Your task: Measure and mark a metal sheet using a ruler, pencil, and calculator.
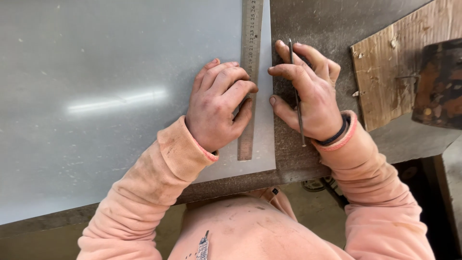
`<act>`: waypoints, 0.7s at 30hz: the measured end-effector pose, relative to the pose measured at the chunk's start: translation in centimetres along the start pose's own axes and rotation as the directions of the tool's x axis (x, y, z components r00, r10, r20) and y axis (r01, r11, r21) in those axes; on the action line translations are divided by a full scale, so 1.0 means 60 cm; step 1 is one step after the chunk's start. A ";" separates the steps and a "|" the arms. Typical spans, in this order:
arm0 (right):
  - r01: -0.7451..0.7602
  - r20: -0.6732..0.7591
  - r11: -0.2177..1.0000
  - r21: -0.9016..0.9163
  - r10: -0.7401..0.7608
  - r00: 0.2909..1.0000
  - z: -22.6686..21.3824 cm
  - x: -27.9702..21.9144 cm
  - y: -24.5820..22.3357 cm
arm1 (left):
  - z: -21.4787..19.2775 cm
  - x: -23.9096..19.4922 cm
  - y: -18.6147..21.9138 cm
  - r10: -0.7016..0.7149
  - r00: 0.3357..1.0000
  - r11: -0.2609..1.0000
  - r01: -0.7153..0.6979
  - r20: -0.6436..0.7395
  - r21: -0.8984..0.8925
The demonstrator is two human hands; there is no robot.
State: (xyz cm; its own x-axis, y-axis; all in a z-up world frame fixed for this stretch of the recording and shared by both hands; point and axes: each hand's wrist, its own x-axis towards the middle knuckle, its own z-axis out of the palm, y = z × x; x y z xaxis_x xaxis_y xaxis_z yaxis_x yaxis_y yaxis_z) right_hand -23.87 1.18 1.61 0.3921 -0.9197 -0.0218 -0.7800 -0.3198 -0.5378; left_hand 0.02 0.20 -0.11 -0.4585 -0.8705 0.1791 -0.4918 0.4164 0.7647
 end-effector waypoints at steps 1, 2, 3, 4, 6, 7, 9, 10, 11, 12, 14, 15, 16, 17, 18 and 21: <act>0.014 0.003 1.000 -0.009 -0.014 1.000 0.000 0.001 0.002 | 0.000 0.002 -0.001 -0.001 1.000 1.000 0.001 -0.016 0.001; 0.012 -0.002 1.000 -0.018 -0.012 1.000 0.000 0.001 0.005 | 0.001 0.006 -0.002 0.008 1.000 1.000 -0.007 -0.015 0.008; -0.005 -0.008 1.000 -0.017 0.005 1.000 0.006 -0.005 0.003 | 0.000 0.004 -0.003 0.014 1.000 1.000 -0.014 0.004 0.013; -0.006 -0.006 1.000 -0.016 0.006 1.000 -0.001 -0.004 0.000 | 0.001 0.001 -0.001 0.012 1.000 1.000 -0.012 0.005 0.012; 0.023 0.036 0.999 0.027 -0.024 0.999 -0.011 0.006 -0.005 | 0.002 0.001 -0.004 0.019 1.000 0.999 -0.020 0.012 0.025; 0.023 0.037 0.999 0.031 -0.024 0.999 -0.010 0.007 -0.007 | 0.001 0.001 -0.005 0.017 1.000 0.999 -0.017 0.015 0.027; -0.011 0.013 0.998 0.066 0.010 1.000 -0.010 0.007 -0.009 | 0.002 0.000 -0.006 0.020 1.000 0.999 -0.020 0.011 0.027; -0.014 0.019 0.998 0.067 0.013 1.000 -0.004 0.007 -0.009 | 0.000 -0.003 -0.005 0.016 1.000 1.000 -0.016 0.012 0.022; -0.016 -0.031 0.999 0.034 0.017 0.999 -0.001 0.006 -0.007 | 0.002 -0.002 -0.004 0.021 1.000 1.000 -0.021 0.011 0.021; -0.018 -0.080 1.000 0.002 0.018 0.997 0.000 0.005 -0.005 | 0.003 -0.001 -0.002 0.026 1.000 0.999 -0.026 0.010 0.019; -0.052 -0.151 0.974 0.221 0.087 0.985 0.000 0.006 0.004 | 0.001 0.004 -0.003 0.035 0.999 0.999 -0.035 0.008 0.020; -0.069 -0.197 0.892 0.447 0.173 0.965 0.004 0.003 0.006 | -0.001 0.002 -0.004 0.029 0.999 0.999 -0.030 0.019 0.027; -0.075 -0.196 0.893 0.445 0.179 0.964 0.001 0.000 0.011 | 0.002 0.001 -0.002 0.031 0.999 0.999 -0.031 0.022 0.020; -0.046 -0.244 0.825 0.563 0.219 0.945 -0.001 0.002 0.017 | 0.002 0.001 -0.003 0.033 0.999 0.999 -0.033 0.019 0.030; -0.008 -0.282 0.742 0.670 0.266 0.922 -0.001 0.004 0.022 | 0.002 0.001 -0.003 0.035 0.999 0.999 -0.036 0.017 0.039; -0.093 -0.127 0.699 0.709 0.256 0.958 0.019 -0.040 0.060 | 0.005 -0.004 -0.006 0.044 0.999 0.997 -0.045 0.030 0.057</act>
State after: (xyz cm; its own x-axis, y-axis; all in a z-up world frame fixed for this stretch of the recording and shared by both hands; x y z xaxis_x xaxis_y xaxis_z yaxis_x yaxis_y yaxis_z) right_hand -27.08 2.51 -1.24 0.1145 -0.9921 -0.0515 -0.2355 0.0233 -0.9716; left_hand 0.08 0.36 -0.63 -0.5019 -0.8430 0.1933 -0.5118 0.4697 0.7193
